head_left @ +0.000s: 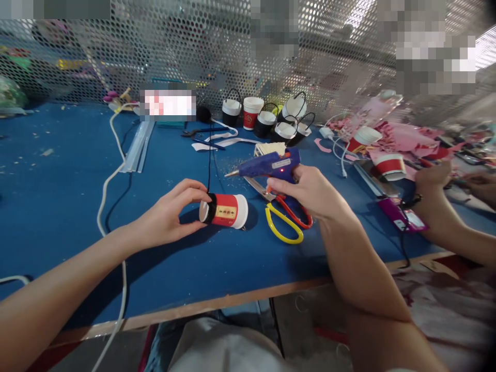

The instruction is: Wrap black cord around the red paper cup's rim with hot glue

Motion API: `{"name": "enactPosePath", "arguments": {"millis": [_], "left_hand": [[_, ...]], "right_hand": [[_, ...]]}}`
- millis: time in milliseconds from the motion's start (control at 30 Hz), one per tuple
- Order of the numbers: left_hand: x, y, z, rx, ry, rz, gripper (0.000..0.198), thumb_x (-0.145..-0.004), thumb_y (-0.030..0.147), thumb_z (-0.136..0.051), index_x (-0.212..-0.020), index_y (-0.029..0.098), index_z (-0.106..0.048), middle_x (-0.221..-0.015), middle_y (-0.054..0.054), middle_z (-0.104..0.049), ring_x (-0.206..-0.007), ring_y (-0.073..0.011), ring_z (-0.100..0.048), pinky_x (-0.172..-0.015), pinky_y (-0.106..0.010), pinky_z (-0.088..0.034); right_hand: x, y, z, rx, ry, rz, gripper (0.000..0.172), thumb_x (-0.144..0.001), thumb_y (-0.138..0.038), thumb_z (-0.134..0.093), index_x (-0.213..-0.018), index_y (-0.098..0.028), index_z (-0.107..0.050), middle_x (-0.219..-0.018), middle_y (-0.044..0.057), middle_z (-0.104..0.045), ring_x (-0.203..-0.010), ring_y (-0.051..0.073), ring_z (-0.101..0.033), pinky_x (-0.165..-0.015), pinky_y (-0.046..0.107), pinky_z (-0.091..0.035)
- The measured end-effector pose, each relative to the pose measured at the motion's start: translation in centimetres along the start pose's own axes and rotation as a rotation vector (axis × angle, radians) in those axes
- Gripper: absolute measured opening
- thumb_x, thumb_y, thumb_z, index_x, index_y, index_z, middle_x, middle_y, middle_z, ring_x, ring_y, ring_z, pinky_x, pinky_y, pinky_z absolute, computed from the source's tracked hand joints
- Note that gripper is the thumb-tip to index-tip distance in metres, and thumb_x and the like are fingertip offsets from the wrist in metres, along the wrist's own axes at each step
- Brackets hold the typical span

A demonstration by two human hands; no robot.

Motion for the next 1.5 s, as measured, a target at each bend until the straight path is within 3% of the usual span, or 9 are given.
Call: {"name": "enactPosePath", "arguments": {"millis": [300,433,667,800,933,1033,1200,1333,1500], "left_hand": [[0.2,0.0,0.0,0.004,0.002,0.001,0.031,-0.082,0.022,-0.059,-0.110,0.021,-0.046,-0.125,-0.013,-0.047,-0.116,-0.0241,-0.052,-0.094,-0.041,-0.049],[0.1,0.1,-0.1,0.023,0.010,0.018,0.030,-0.081,0.022,-0.060,-0.109,0.021,-0.048,-0.127,-0.012,-0.047,-0.117,-0.0257,-0.052,-0.095,-0.043,-0.049],[0.1,0.1,-0.1,0.021,0.017,0.023,0.031,-0.080,0.022,-0.061,-0.109,0.021,-0.048,-0.123,-0.011,-0.046,-0.113,-0.0247,-0.052,-0.091,-0.040,-0.051],[0.0,0.1,-0.1,-0.012,0.008,0.003,0.031,-0.081,0.022,-0.060,-0.110,0.021,-0.047,-0.118,-0.010,-0.047,-0.109,-0.0232,-0.053,-0.090,-0.039,-0.050],[0.1,0.2,-0.1,-0.035,0.001,-0.017,0.032,-0.082,0.022,-0.059,-0.111,0.022,-0.046,-0.115,-0.010,-0.047,-0.108,-0.0227,-0.052,-0.090,-0.039,-0.049],[0.1,0.3,-0.1,-0.048,-0.006,-0.020,0.032,-0.082,0.023,-0.059,-0.111,0.023,-0.045,-0.114,-0.009,-0.046,-0.108,-0.0228,-0.051,-0.090,-0.038,-0.049],[0.0,0.6,0.0,-0.061,-0.021,-0.046,0.032,-0.084,0.020,-0.057,-0.112,0.024,-0.044,-0.113,-0.008,-0.045,-0.108,-0.0214,-0.050,-0.090,-0.036,-0.049],[0.1,0.7,0.0,-0.060,-0.014,-0.057,0.032,-0.084,0.019,-0.058,-0.112,0.023,-0.045,-0.113,-0.009,-0.044,-0.108,-0.0212,-0.050,-0.090,-0.035,-0.049],[0.2,0.5,-0.4,0.026,0.008,-0.028,0.038,-0.081,0.018,-0.061,-0.115,0.022,-0.045,-0.116,-0.010,-0.046,-0.112,-0.0240,-0.049,-0.094,-0.041,-0.049]], "right_hand": [[-4.6,3.6,3.1,0.124,0.228,-0.160,0.032,-0.074,-0.045,-0.065,-0.069,-0.019,-0.048,-0.050,0.000,-0.055,-0.043,0.012,-0.051,-0.043,0.025,-0.038],[-5.8,4.8,3.7,0.477,0.298,-0.137,0.038,-0.077,-0.050,-0.058,-0.057,-0.019,-0.045,-0.052,0.001,-0.051,-0.050,0.013,-0.049,-0.048,0.026,-0.032],[-6.0,5.9,3.1,0.830,0.331,-0.189,0.041,-0.084,-0.047,-0.050,-0.084,-0.010,-0.067,-0.088,0.018,-0.063,-0.086,0.029,-0.059,-0.069,0.035,-0.041],[-4.8,3.2,1.8,0.904,0.474,-0.086,0.030,-0.084,-0.034,-0.054,-0.093,-0.009,-0.068,-0.104,0.021,-0.060,-0.102,0.033,-0.053,-0.079,0.041,-0.040],[-3.7,-1.6,-1.6,0.601,0.149,0.228,0.043,-0.092,-0.045,-0.040,-0.072,-0.015,-0.065,-0.077,0.008,-0.062,-0.074,0.018,-0.056,-0.068,0.030,-0.038],[-3.7,-4.5,-4.8,0.504,-0.136,0.288,0.053,-0.093,-0.051,-0.034,-0.065,-0.016,-0.061,-0.071,0.008,-0.061,-0.070,0.016,-0.056,-0.064,0.028,-0.035],[-5.3,-6.2,-8.2,0.526,-0.282,0.161,0.054,-0.086,-0.059,-0.038,-0.061,-0.015,-0.057,-0.066,0.011,-0.059,-0.066,0.020,-0.055,-0.060,0.030,-0.034],[-6.1,-5.9,-9.1,0.391,-0.404,0.224,0.027,-0.079,-0.034,-0.051,-0.060,-0.016,-0.058,-0.063,0.005,-0.058,-0.061,0.014,-0.051,-0.056,0.027,-0.032],[-5.4,-5.3,-7.8,0.176,-0.263,0.271,0.020,-0.079,-0.026,-0.051,-0.064,-0.014,-0.056,-0.062,0.000,-0.057,-0.059,0.009,-0.047,-0.057,0.024,-0.034]]}}
Point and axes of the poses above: each hand's wrist, its own x-axis away from the middle knuckle, its own z-axis out of the back of the hand, y = z × x, the point moved 1 cm from there along -x, towards the middle knuckle
